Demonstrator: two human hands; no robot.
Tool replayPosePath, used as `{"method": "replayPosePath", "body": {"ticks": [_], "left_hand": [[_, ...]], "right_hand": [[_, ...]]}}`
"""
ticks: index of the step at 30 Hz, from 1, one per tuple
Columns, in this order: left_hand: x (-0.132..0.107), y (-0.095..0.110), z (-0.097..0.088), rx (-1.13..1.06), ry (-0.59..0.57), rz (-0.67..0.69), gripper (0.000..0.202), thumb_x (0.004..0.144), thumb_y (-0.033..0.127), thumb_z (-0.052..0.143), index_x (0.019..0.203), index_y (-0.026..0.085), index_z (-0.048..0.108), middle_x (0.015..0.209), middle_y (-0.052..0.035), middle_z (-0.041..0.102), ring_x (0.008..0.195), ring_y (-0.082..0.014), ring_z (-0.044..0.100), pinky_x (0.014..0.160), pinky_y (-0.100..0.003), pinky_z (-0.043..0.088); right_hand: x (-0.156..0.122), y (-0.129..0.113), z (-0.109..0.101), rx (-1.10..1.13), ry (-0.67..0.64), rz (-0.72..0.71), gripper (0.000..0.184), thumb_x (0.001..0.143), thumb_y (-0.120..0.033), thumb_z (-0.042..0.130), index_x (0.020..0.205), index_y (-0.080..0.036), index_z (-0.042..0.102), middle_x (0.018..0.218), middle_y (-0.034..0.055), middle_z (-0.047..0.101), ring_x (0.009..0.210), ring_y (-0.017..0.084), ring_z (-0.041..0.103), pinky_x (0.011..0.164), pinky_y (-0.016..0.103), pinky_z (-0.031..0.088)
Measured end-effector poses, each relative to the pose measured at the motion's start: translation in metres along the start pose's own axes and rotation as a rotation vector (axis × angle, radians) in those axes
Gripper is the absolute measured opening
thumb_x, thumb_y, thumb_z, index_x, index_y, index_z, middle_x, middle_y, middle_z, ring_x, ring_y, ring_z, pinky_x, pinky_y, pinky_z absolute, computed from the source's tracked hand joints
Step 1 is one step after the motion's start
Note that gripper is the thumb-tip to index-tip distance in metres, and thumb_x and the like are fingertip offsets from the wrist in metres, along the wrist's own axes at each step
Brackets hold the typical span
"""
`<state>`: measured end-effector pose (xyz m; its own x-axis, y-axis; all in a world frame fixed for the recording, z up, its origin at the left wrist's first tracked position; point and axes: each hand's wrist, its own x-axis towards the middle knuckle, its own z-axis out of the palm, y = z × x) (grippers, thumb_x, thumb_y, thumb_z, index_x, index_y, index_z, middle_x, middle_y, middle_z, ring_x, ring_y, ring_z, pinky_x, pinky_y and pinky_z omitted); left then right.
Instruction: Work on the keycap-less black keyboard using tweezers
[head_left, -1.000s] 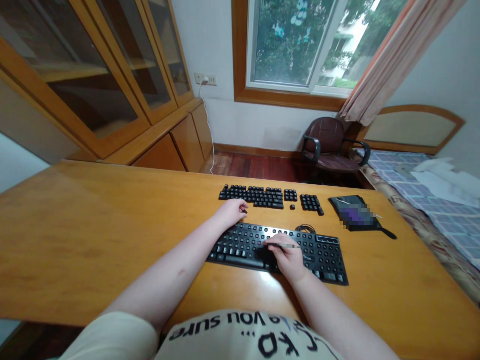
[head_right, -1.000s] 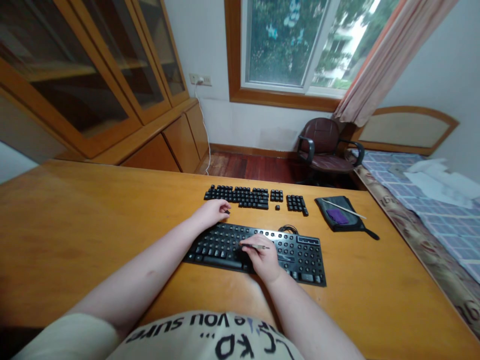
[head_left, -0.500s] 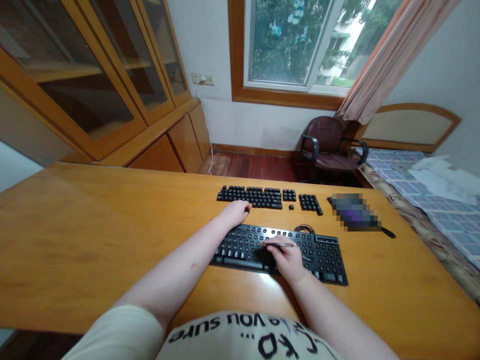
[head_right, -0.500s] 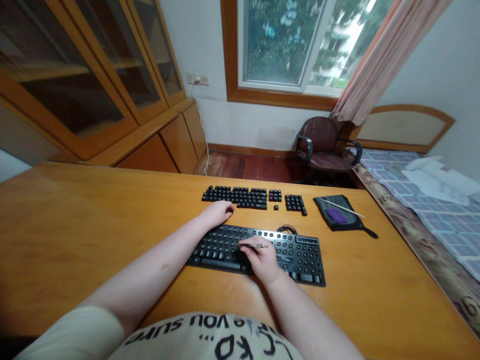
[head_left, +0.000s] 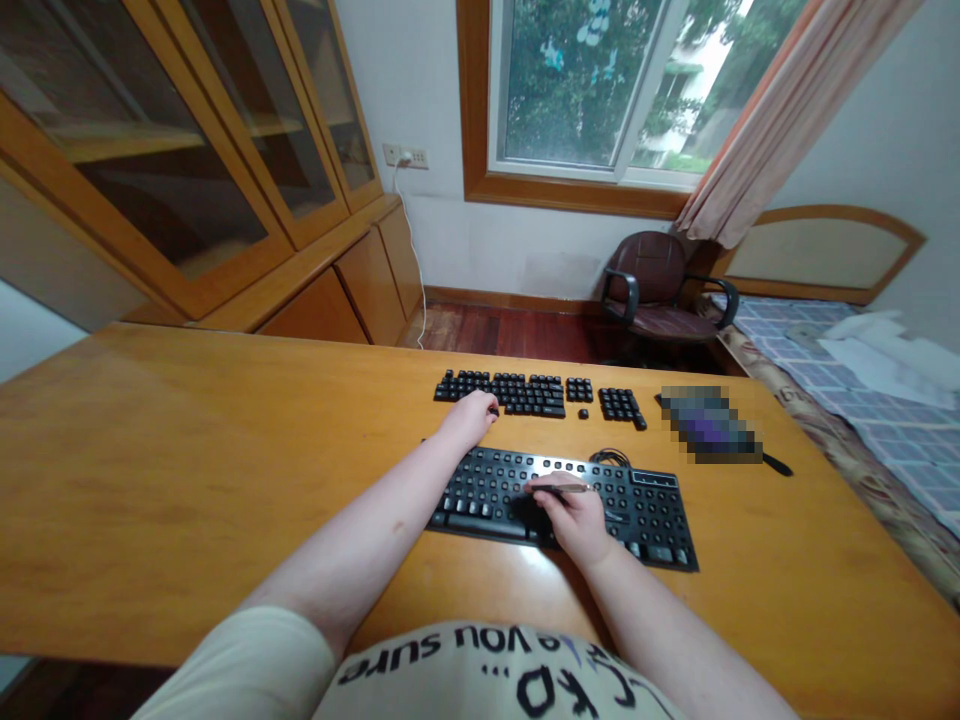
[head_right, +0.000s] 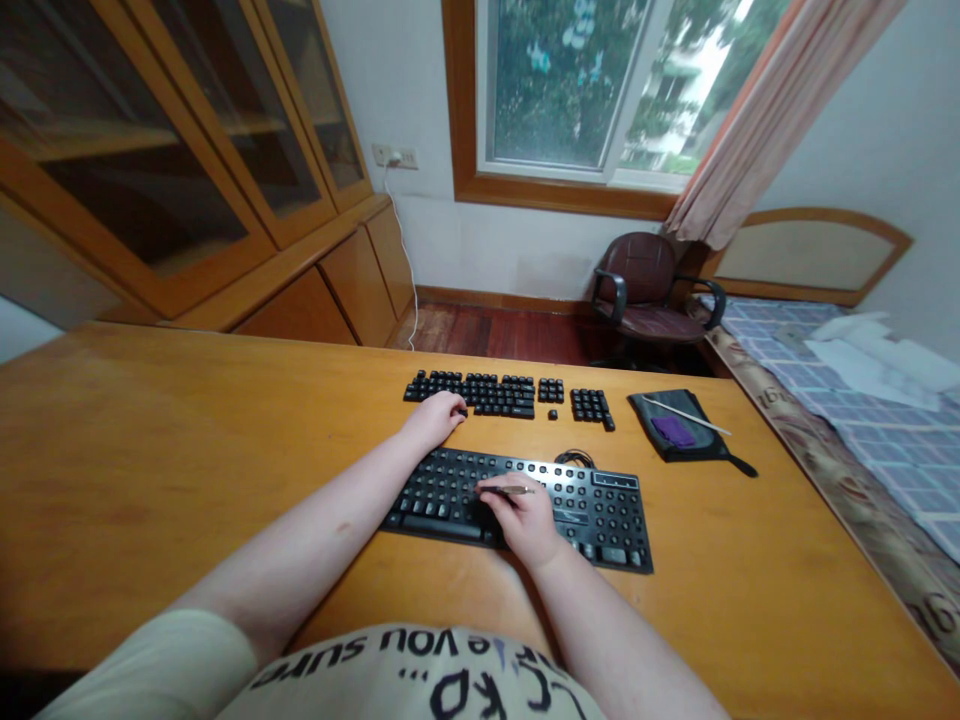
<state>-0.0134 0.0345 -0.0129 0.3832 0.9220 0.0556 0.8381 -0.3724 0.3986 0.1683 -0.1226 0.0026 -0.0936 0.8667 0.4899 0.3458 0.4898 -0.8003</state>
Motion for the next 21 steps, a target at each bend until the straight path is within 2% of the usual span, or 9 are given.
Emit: {"method": "replayPosePath", "body": {"ticks": [5,21], "left_hand": [[-0.0004,0.0014,-0.0004,0.015,0.008,0.018,0.016,0.079,0.019,0.054,0.089,0.021,0.066,0.095,-0.0043,0.062,0.09,-0.0178,0.058,0.081,-0.026,0.044],[-0.0022,0.0097,-0.005,0.033,0.014,0.014,0.02,0.081,0.022,0.053,0.096,0.023,0.066,0.097,-0.0044,0.064,0.093,-0.0186,0.058,0.083,-0.026,0.044]], "right_hand": [[-0.0014,0.001,0.0005,-0.018,0.002,0.01,0.012,0.082,-0.021,0.057,0.086,-0.023,0.068,0.078,0.0035,0.07,0.073,0.017,0.065,0.069,0.03,0.052],[-0.0026,0.0042,0.0011,-0.043,0.001,0.028,0.012,0.082,-0.023,0.057,0.086,-0.023,0.068,0.08,0.0031,0.071,0.074,0.017,0.066,0.07,0.031,0.053]]}}
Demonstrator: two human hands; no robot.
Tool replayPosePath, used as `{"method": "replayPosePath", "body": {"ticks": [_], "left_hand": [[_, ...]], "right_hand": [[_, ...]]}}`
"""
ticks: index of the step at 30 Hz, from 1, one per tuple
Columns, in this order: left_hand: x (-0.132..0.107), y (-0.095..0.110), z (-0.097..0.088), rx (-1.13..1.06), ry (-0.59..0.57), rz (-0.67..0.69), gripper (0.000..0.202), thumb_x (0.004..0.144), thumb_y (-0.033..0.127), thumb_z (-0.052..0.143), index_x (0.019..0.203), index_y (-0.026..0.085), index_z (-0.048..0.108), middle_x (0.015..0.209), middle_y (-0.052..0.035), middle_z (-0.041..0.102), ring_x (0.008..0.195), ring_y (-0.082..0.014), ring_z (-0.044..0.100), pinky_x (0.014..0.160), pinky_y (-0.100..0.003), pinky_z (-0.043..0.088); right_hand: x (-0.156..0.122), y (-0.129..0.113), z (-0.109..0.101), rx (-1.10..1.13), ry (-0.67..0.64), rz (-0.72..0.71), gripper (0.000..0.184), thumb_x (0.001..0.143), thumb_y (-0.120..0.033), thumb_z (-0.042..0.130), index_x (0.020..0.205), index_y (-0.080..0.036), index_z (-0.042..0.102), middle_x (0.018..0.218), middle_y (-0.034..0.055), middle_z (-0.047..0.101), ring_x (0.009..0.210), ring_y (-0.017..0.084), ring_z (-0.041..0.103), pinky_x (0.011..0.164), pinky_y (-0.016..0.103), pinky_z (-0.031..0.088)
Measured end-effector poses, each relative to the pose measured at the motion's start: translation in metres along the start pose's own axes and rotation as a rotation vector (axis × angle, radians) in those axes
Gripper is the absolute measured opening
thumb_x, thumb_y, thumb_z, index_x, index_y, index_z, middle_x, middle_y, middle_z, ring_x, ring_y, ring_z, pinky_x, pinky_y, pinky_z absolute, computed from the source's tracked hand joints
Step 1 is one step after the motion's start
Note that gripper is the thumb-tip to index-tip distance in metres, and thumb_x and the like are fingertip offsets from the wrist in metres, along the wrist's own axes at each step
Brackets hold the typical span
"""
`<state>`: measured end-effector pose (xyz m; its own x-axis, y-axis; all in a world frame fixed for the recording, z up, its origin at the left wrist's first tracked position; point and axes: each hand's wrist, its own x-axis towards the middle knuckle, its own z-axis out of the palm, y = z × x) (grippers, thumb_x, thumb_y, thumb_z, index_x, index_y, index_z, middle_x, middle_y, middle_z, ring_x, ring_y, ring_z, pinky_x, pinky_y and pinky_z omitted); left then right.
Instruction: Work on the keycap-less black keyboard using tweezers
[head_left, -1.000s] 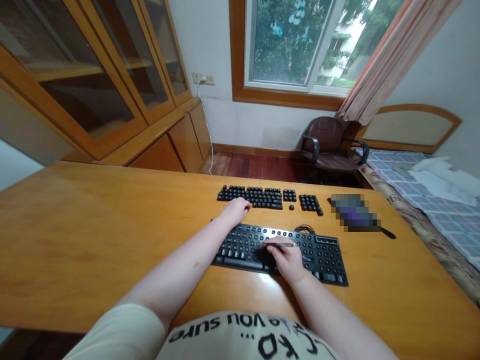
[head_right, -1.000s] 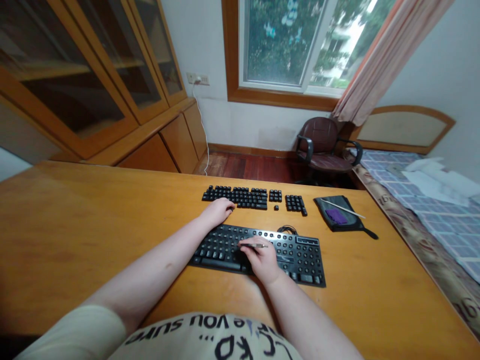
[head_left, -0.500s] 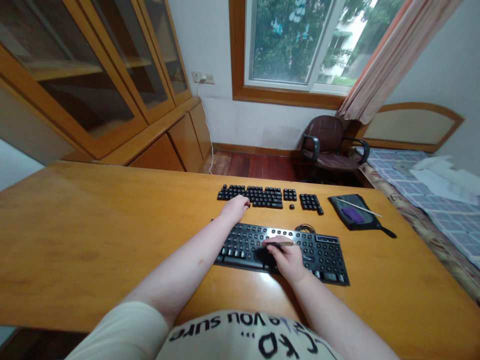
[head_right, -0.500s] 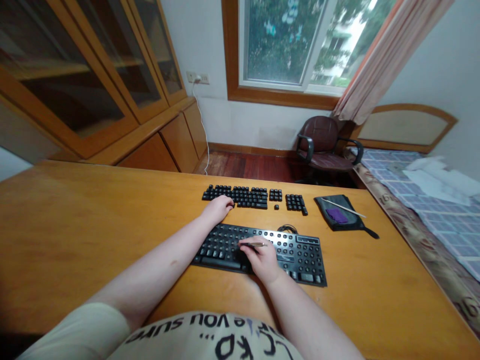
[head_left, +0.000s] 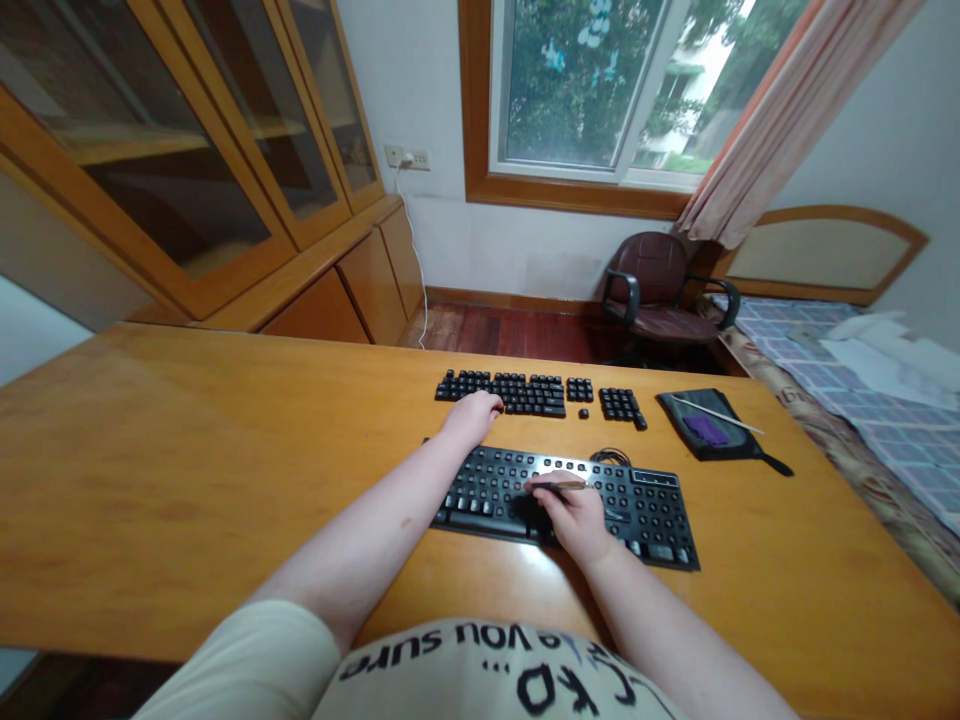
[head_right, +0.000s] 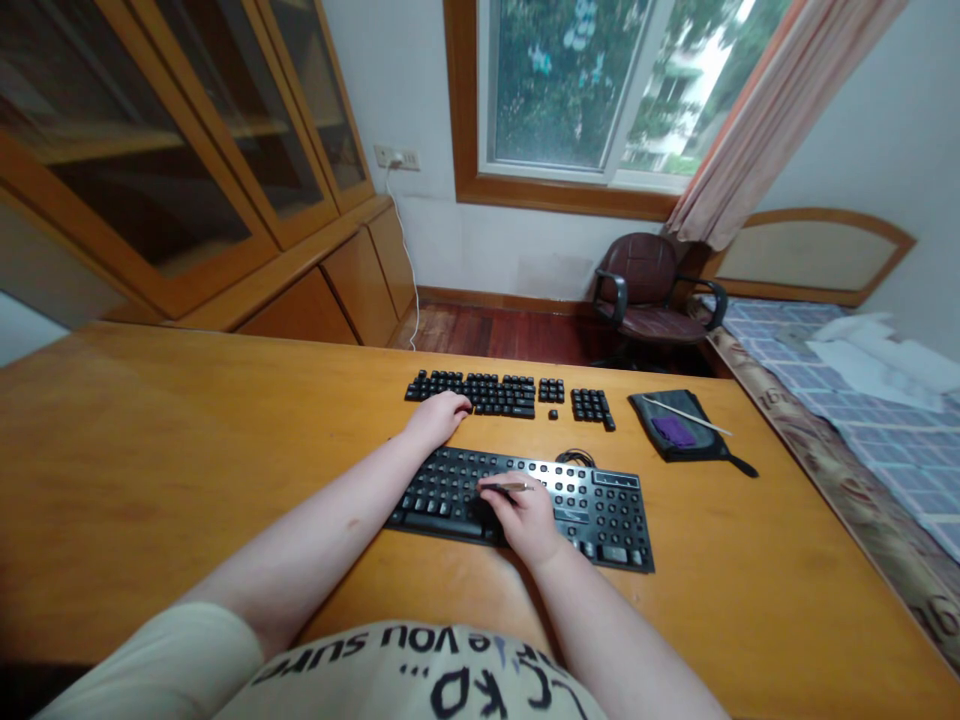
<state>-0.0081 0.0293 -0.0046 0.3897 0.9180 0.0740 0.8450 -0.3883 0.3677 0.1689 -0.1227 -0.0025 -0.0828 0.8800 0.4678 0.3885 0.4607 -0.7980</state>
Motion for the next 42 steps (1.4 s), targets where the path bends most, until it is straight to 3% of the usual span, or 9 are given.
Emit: {"method": "replayPosePath", "body": {"ticks": [5,9,13,17,21,25,27,33,42], "left_hand": [[-0.008,0.007,-0.021,-0.034,0.051,0.002,0.03,0.085,0.029,0.049,0.112,0.022,0.058,0.108,-0.005,0.062,0.097,-0.0187,0.058,0.085,-0.027,0.044],[-0.034,0.001,-0.038,-0.042,0.098,-0.021,0.03,0.086,0.033,0.047,0.108,0.019,0.06,0.11,-0.0073,0.061,0.104,-0.0213,0.055,0.094,-0.031,0.04],[-0.08,-0.011,-0.031,0.014,0.087,-0.253,0.044,0.083,0.041,0.049,0.117,0.013,0.054,0.122,-0.0146,0.054,0.115,-0.0282,0.048,0.1,-0.04,0.035],[-0.117,-0.019,-0.017,-0.088,0.063,-0.332,0.053,0.084,0.045,0.044,0.125,0.011,0.046,0.134,-0.0176,0.042,0.126,-0.0283,0.037,0.105,-0.041,0.031],[-0.13,-0.018,-0.013,-0.223,0.09,-0.315,0.05,0.086,0.043,0.041,0.125,0.013,0.045,0.133,-0.0153,0.044,0.126,-0.0235,0.039,0.106,-0.039,0.031],[-0.133,-0.007,-0.018,-0.206,0.102,-0.305,0.049,0.085,0.042,0.045,0.125,0.014,0.046,0.135,-0.0152,0.042,0.127,-0.026,0.037,0.106,-0.043,0.03],[-0.136,0.003,-0.021,-0.169,0.102,-0.255,0.047,0.084,0.04,0.048,0.123,0.015,0.049,0.136,-0.0146,0.041,0.127,-0.0274,0.035,0.106,-0.045,0.029],[-0.147,0.027,-0.023,-0.243,-0.043,0.131,0.036,0.08,0.034,0.056,0.114,0.024,0.057,0.12,-0.0063,0.058,0.114,-0.0225,0.048,0.101,-0.042,0.035],[-0.148,0.03,-0.016,-0.21,-0.062,0.207,0.033,0.075,0.036,0.064,0.106,0.026,0.062,0.105,-0.0038,0.064,0.104,-0.0223,0.051,0.095,-0.04,0.034]], "right_hand": [[0.004,-0.001,0.001,0.007,-0.031,-0.031,0.012,0.083,-0.025,0.057,0.087,-0.023,0.068,0.081,0.0039,0.071,0.077,0.018,0.066,0.073,0.033,0.053],[0.006,0.0,0.004,-0.033,-0.072,-0.009,0.013,0.082,-0.027,0.057,0.084,-0.023,0.069,0.084,0.005,0.072,0.079,0.019,0.066,0.074,0.034,0.054],[0.006,-0.003,0.006,-0.094,-0.163,0.087,0.014,0.082,-0.027,0.057,0.084,-0.021,0.069,0.091,0.0054,0.071,0.082,0.019,0.067,0.077,0.034,0.053],[0.007,-0.01,0.007,-0.121,-0.292,0.083,0.019,0.086,-0.023,0.049,0.085,-0.021,0.068,0.092,0.0044,0.07,0.086,0.018,0.065,0.079,0.032,0.052],[0.006,-0.012,0.009,-0.147,-0.352,0.074,0.019,0.088,-0.023,0.047,0.086,-0.02,0.066,0.084,0.0044,0.07,0.078,0.017,0.065,0.072,0.029,0.051],[0.005,-0.011,0.007,-0.177,-0.349,0.038,0.018,0.088,-0.024,0.048,0.085,-0.02,0.065,0.076,0.0035,0.069,0.071,0.017,0.064,0.067,0.028,0.05],[0.004,-0.012,0.006,-0.179,-0.324,0.021,0.018,0.088,-0.024,0.047,0.084,-0.02,0.065,0.072,0.0031,0.068,0.069,0.017,0.064,0.065,0.029,0.05],[0.003,-0.015,0.005,-0.15,-0.401,-0.058,0.017,0.088,-0.026,0.048,0.088,-0.02,0.064,0.087,0.0057,0.069,0.08,0.017,0.063,0.075,0.031,0.05],[0.004,-0.015,0.007,-0.186,-0.429,-0.043,0.018,0.089,-0.025,0.047,0.089,-0.019,0.064,0.087,0.006,0.068,0.081,0.017,0.062,0.075,0.03,0.049]]}}
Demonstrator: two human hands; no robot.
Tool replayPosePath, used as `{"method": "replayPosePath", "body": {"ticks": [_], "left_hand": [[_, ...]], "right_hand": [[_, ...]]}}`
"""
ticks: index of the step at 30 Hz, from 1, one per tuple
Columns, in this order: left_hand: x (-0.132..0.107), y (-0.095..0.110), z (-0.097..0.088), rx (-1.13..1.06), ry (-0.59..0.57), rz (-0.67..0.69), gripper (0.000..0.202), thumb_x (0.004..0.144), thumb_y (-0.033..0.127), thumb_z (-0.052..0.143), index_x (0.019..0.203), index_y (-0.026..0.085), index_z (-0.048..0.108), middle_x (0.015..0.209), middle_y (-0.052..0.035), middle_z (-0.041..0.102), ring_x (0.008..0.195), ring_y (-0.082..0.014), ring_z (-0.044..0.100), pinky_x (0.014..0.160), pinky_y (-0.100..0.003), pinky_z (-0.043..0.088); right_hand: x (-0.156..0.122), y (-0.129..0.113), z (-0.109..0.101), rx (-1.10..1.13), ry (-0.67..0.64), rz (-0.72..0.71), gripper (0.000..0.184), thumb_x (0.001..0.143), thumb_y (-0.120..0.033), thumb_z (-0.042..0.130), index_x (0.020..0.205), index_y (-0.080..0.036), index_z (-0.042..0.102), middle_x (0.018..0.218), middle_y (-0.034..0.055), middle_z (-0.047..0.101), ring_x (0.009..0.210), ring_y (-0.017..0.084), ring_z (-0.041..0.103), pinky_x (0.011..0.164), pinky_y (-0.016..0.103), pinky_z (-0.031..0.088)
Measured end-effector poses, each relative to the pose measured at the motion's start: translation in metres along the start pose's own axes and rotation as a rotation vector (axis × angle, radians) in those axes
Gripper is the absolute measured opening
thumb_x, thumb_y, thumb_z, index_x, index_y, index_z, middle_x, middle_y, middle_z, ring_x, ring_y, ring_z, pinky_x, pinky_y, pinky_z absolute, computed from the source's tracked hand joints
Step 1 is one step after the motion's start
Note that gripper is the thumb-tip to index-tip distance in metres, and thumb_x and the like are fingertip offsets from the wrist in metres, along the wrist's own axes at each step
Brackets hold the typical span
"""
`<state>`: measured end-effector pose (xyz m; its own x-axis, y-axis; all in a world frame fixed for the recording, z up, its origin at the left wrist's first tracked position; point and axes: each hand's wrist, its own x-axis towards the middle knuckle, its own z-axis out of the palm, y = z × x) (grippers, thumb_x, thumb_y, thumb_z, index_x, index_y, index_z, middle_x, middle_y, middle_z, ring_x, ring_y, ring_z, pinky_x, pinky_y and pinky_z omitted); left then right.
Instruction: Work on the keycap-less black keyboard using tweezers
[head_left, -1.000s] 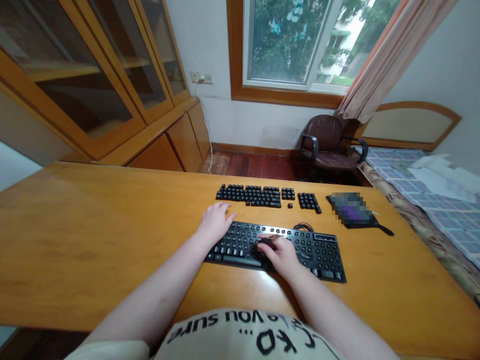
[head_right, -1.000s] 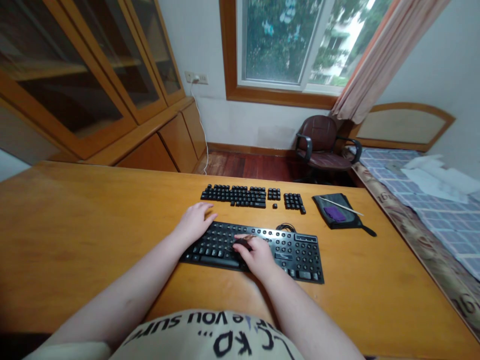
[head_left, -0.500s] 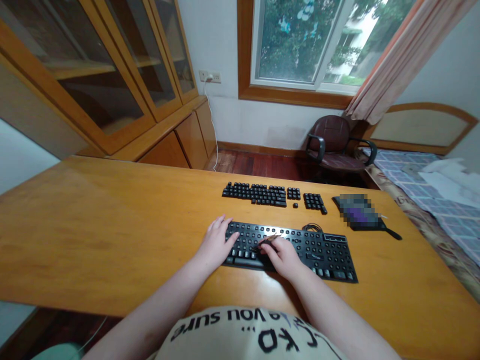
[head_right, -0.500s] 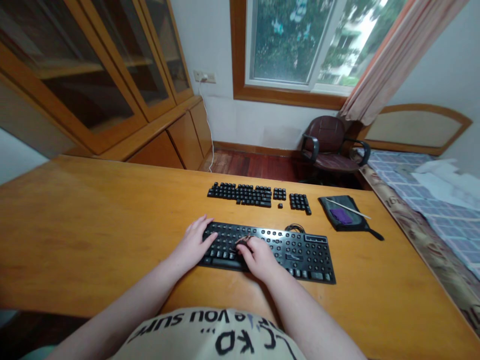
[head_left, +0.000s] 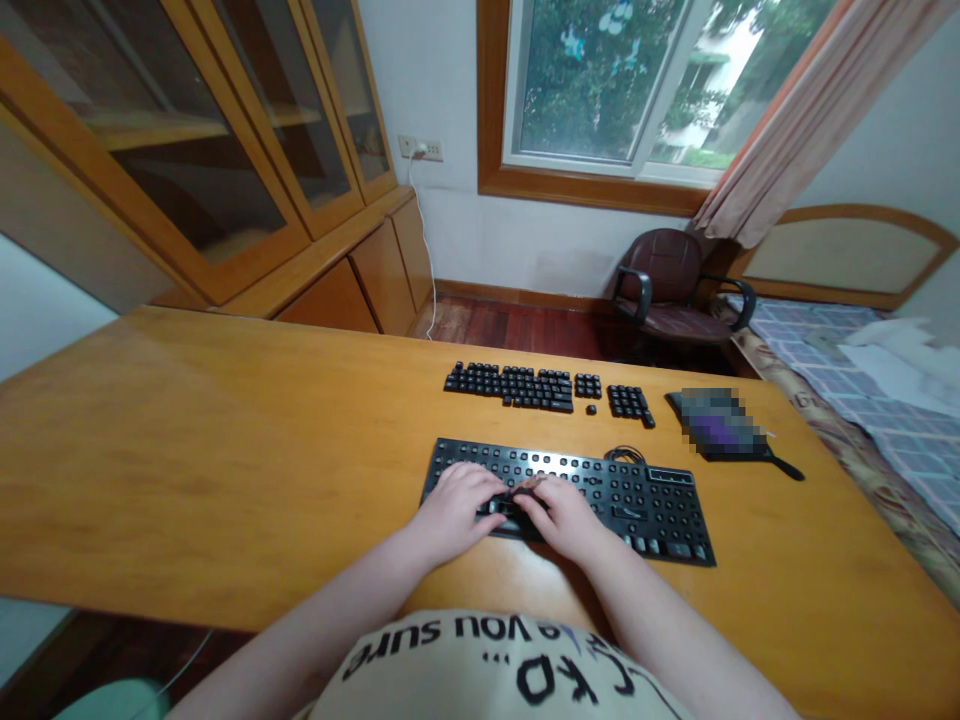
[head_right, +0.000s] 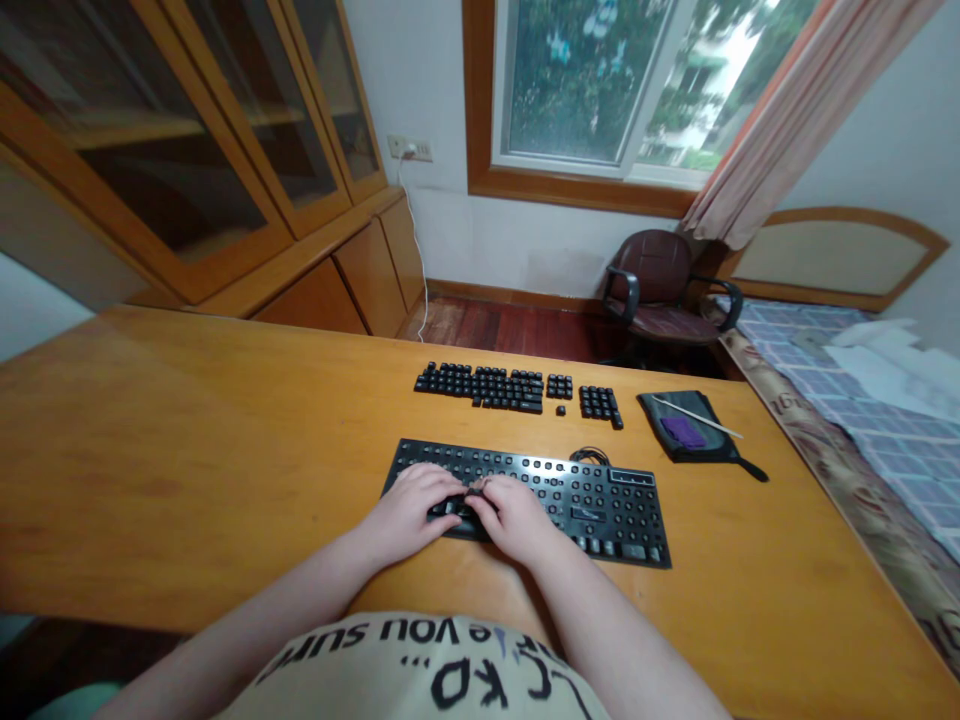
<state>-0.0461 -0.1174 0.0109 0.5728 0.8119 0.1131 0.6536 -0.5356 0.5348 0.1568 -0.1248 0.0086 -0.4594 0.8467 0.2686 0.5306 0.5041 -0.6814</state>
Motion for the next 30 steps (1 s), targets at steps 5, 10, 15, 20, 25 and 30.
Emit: {"method": "replayPosePath", "body": {"ticks": [5,10,15,20,25,30], "left_hand": [[0.001,0.002,0.0,0.028,0.006,-0.012,0.031,0.074,0.036,0.064,0.104,0.027,0.063,0.104,-0.0043,0.063,0.103,-0.023,0.05,0.095,-0.041,0.033],[0.002,0.008,0.004,-0.016,-0.007,0.017,0.027,0.074,0.028,0.063,0.1,0.025,0.063,0.103,-0.0048,0.063,0.105,-0.023,0.05,0.095,-0.04,0.035],[0.003,0.008,0.007,-0.036,0.009,0.034,0.027,0.074,0.028,0.064,0.1,0.023,0.062,0.102,-0.004,0.064,0.105,-0.023,0.051,0.095,-0.039,0.037],[0.002,0.005,0.009,-0.005,0.019,0.03,0.033,0.073,0.036,0.066,0.102,0.022,0.06,0.104,-0.0047,0.064,0.106,-0.023,0.05,0.094,-0.038,0.038],[0.001,0.003,0.012,0.008,0.02,0.028,0.036,0.072,0.037,0.067,0.104,0.022,0.06,0.105,-0.0049,0.063,0.107,-0.0234,0.05,0.095,-0.039,0.037],[0.002,-0.001,0.014,-0.006,0.027,0.036,0.035,0.073,0.037,0.067,0.104,0.024,0.061,0.105,-0.0032,0.065,0.107,-0.0225,0.051,0.094,-0.039,0.037]], "right_hand": [[0.001,-0.005,0.002,-0.061,-0.039,-0.029,0.017,0.089,-0.025,0.047,0.088,-0.02,0.064,0.082,0.0052,0.067,0.077,0.017,0.061,0.071,0.029,0.049],[0.003,-0.009,0.0,-0.122,-0.081,-0.184,0.015,0.087,-0.024,0.049,0.086,-0.021,0.063,0.076,0.0051,0.067,0.073,0.017,0.061,0.069,0.029,0.047],[0.001,-0.007,-0.001,-0.099,-0.028,-0.238,0.016,0.087,-0.024,0.049,0.094,-0.023,0.063,0.082,0.0055,0.07,0.076,0.017,0.064,0.07,0.028,0.049],[-0.002,0.0,0.003,-0.072,0.003,-0.126,0.018,0.088,-0.025,0.048,0.097,-0.022,0.063,0.087,0.0056,0.07,0.081,0.017,0.066,0.074,0.028,0.051],[-0.003,0.002,0.004,-0.082,-0.015,-0.041,0.019,0.089,-0.027,0.046,0.094,-0.02,0.063,0.089,0.0067,0.07,0.081,0.017,0.066,0.074,0.029,0.051],[-0.004,0.001,0.006,-0.084,-0.012,-0.049,0.022,0.09,-0.027,0.044,0.093,-0.018,0.063,0.087,0.0079,0.07,0.081,0.018,0.066,0.074,0.029,0.051]]}}
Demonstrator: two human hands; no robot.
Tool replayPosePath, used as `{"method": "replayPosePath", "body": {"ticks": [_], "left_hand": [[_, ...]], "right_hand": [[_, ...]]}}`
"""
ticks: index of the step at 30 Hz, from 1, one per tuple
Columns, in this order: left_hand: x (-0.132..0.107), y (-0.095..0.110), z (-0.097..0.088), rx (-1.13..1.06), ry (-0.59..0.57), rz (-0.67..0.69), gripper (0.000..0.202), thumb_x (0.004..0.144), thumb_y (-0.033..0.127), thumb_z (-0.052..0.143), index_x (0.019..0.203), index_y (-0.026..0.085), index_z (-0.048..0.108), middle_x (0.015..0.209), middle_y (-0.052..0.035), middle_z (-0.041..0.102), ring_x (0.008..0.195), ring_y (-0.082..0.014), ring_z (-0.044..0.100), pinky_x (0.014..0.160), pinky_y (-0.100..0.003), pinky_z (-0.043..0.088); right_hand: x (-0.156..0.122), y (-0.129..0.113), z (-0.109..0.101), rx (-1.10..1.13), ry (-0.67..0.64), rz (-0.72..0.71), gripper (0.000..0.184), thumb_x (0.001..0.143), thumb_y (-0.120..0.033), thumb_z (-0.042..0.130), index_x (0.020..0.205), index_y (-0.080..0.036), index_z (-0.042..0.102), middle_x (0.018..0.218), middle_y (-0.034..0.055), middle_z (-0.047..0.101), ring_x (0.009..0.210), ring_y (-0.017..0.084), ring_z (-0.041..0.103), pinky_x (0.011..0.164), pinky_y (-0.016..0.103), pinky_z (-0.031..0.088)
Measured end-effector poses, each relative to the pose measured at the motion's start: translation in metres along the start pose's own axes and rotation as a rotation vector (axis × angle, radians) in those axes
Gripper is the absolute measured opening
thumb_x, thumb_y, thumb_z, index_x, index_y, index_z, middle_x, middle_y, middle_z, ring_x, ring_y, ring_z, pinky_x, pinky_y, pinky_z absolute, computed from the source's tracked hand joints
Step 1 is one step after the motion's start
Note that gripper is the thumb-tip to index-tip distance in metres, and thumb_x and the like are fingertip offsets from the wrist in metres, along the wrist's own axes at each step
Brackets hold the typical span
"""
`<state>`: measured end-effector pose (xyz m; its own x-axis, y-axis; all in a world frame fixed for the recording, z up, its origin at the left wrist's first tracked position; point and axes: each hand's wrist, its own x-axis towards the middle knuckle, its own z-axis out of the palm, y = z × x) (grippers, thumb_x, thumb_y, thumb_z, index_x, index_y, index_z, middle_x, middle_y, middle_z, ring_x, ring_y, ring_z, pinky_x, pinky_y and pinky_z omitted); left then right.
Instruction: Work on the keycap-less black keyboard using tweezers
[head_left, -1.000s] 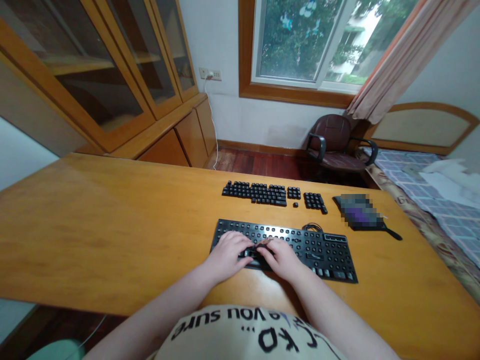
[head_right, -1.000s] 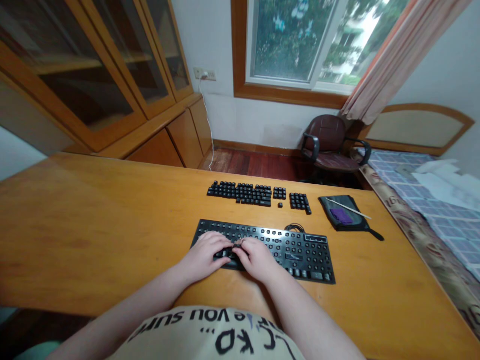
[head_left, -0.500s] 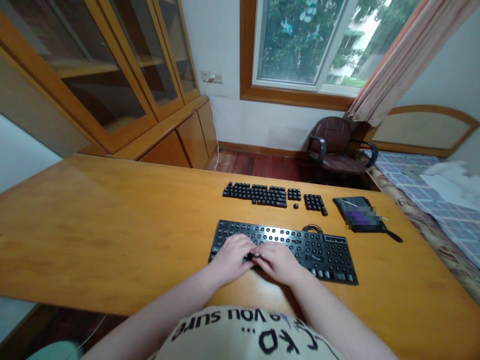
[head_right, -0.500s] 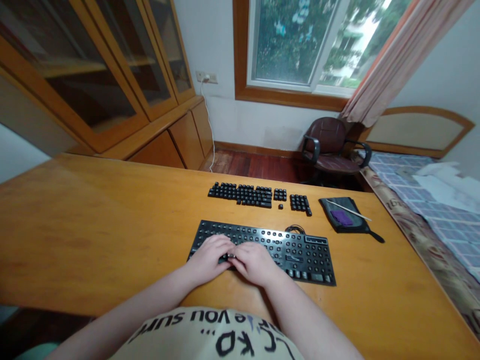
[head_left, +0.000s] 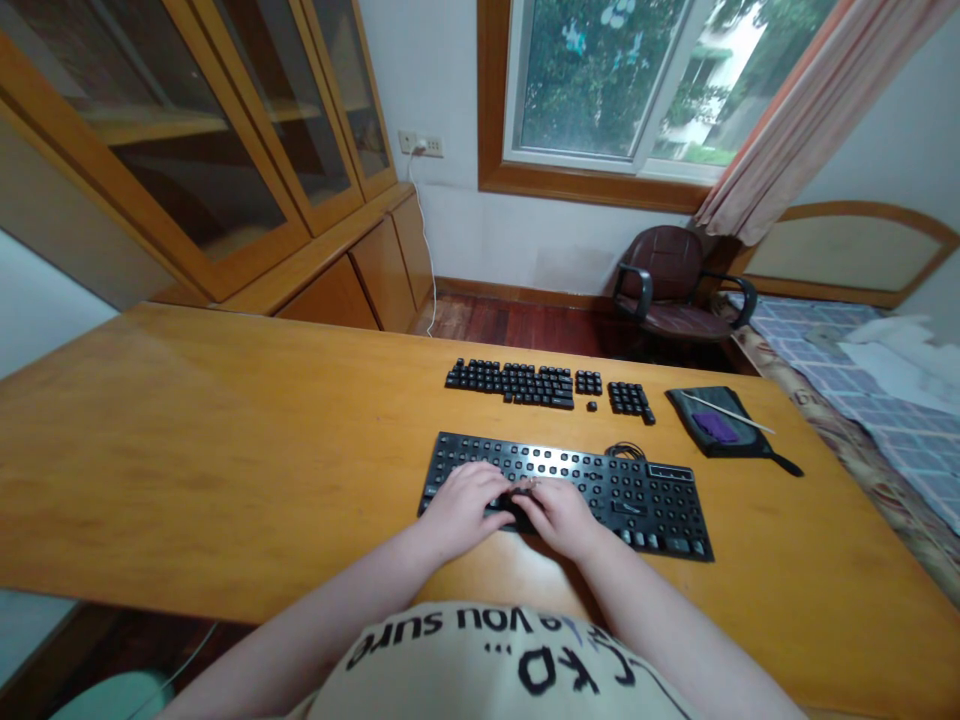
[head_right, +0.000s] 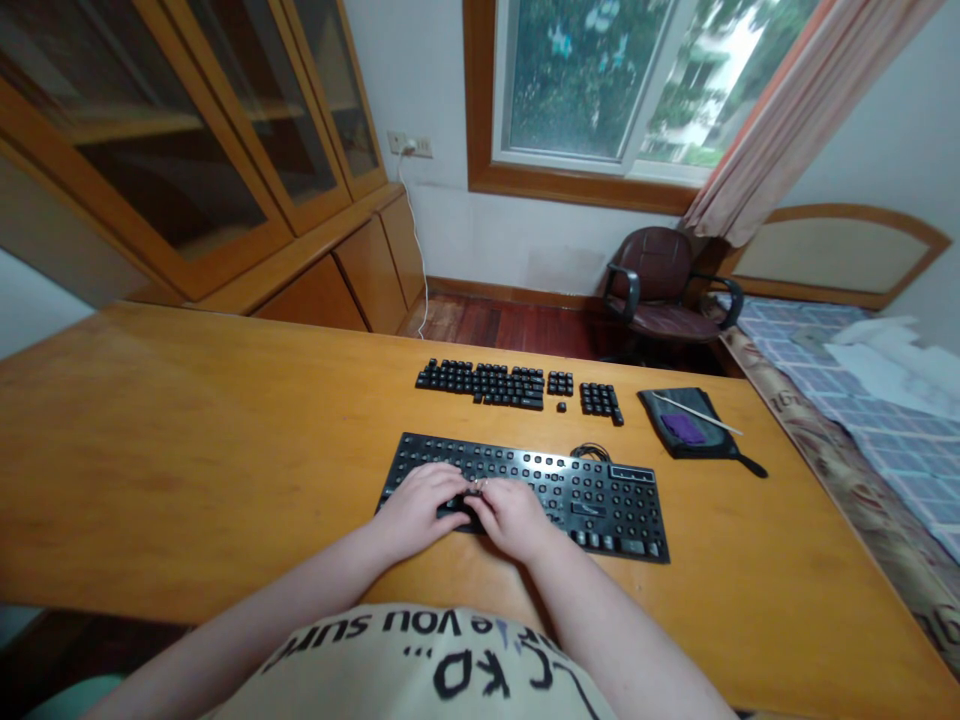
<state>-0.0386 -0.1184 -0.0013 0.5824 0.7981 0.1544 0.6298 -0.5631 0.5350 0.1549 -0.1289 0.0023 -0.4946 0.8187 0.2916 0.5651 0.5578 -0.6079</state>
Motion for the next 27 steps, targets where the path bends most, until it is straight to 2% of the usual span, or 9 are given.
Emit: {"method": "replayPosePath", "body": {"ticks": [2,4,8,11,16,19,22,27], "left_hand": [[0.0,-0.001,0.001,-0.006,0.008,0.009,0.034,0.073,0.037,0.067,0.103,0.024,0.062,0.104,-0.0027,0.065,0.106,-0.0222,0.052,0.094,-0.039,0.037],[0.001,-0.002,0.001,-0.008,0.021,0.016,0.031,0.074,0.035,0.066,0.102,0.023,0.063,0.103,-0.0027,0.066,0.105,-0.022,0.053,0.094,-0.039,0.038],[0.003,-0.002,0.001,-0.018,0.019,0.013,0.024,0.077,0.036,0.063,0.098,0.023,0.065,0.1,-0.0021,0.067,0.102,-0.0212,0.055,0.094,-0.038,0.038],[0.004,-0.002,0.0,-0.016,0.011,-0.021,0.03,0.075,0.037,0.064,0.102,0.024,0.064,0.102,-0.0023,0.067,0.103,-0.0216,0.055,0.095,-0.038,0.038],[0.005,0.002,-0.005,-0.033,0.014,-0.117,0.043,0.075,0.036,0.065,0.115,0.022,0.057,0.111,-0.0042,0.063,0.105,-0.0221,0.053,0.095,-0.038,0.039],[0.006,0.006,-0.007,-0.073,0.028,-0.159,0.045,0.078,0.037,0.061,0.119,0.023,0.053,0.117,-0.0046,0.059,0.109,-0.0217,0.051,0.096,-0.037,0.039],[0.009,0.009,-0.008,-0.079,0.044,-0.165,0.043,0.079,0.037,0.06,0.119,0.023,0.053,0.117,-0.0049,0.06,0.109,-0.0222,0.052,0.096,-0.038,0.039],[0.014,0.012,-0.009,-0.076,0.055,-0.145,0.029,0.08,0.034,0.058,0.107,0.025,0.061,0.105,-0.0026,0.066,0.099,-0.021,0.057,0.09,-0.038,0.041]], "right_hand": [[-0.001,0.001,0.002,0.017,-0.001,-0.006,0.022,0.09,-0.029,0.044,0.091,-0.018,0.064,0.086,0.0079,0.07,0.081,0.018,0.066,0.074,0.03,0.051],[-0.002,0.003,0.003,0.093,0.049,0.046,0.023,0.09,-0.031,0.044,0.089,-0.019,0.063,0.083,0.0075,0.07,0.076,0.019,0.066,0.071,0.031,0.052],[-0.001,0.008,-0.001,0.423,0.298,0.359,0.027,0.089,-0.039,0.043,0.086,-0.019,0.06,0.079,0.0064,0.07,0.05,0.015,0.063,0.05,0.028,0.053],[0.002,0.01,-0.003,0.585,0.374,0.453,0.026,0.084,-0.044,0.051,0.083,-0.019,0.058,0.077,0.007,0.07,0.052,0.018,0.064,0.049,0.031,0.055],[0.003,0.013,0.003,0.679,0.383,0.43,0.025,0.081,-0.044,0.055,0.085,-0.019,0.059,0.077,0.0072,0.07,0.068,0.022,0.068,0.058,0.035,0.059],[0.002,0.014,0.005,0.688,0.373,0.406,0.024,0.082,-0.042,0.056,0.088,-0.019,0.06,0.079,0.0073,0.07,0.07,0.022,0.068,0.062,0.035,0.058],[0.002,0.015,0.004,0.702,0.381,0.394,0.024,0.082,-0.042,0.056,0.088,-0.019,0.06,0.079,0.0072,0.07,0.072,0.022,0.068,0.063,0.034,0.058],[0.001,0.017,0.004,0.639,0.38,0.357,0.02,0.083,-0.037,0.056,0.088,-0.019,0.063,0.081,0.0067,0.07,0.073,0.021,0.067,0.07,0.034,0.056]]}}
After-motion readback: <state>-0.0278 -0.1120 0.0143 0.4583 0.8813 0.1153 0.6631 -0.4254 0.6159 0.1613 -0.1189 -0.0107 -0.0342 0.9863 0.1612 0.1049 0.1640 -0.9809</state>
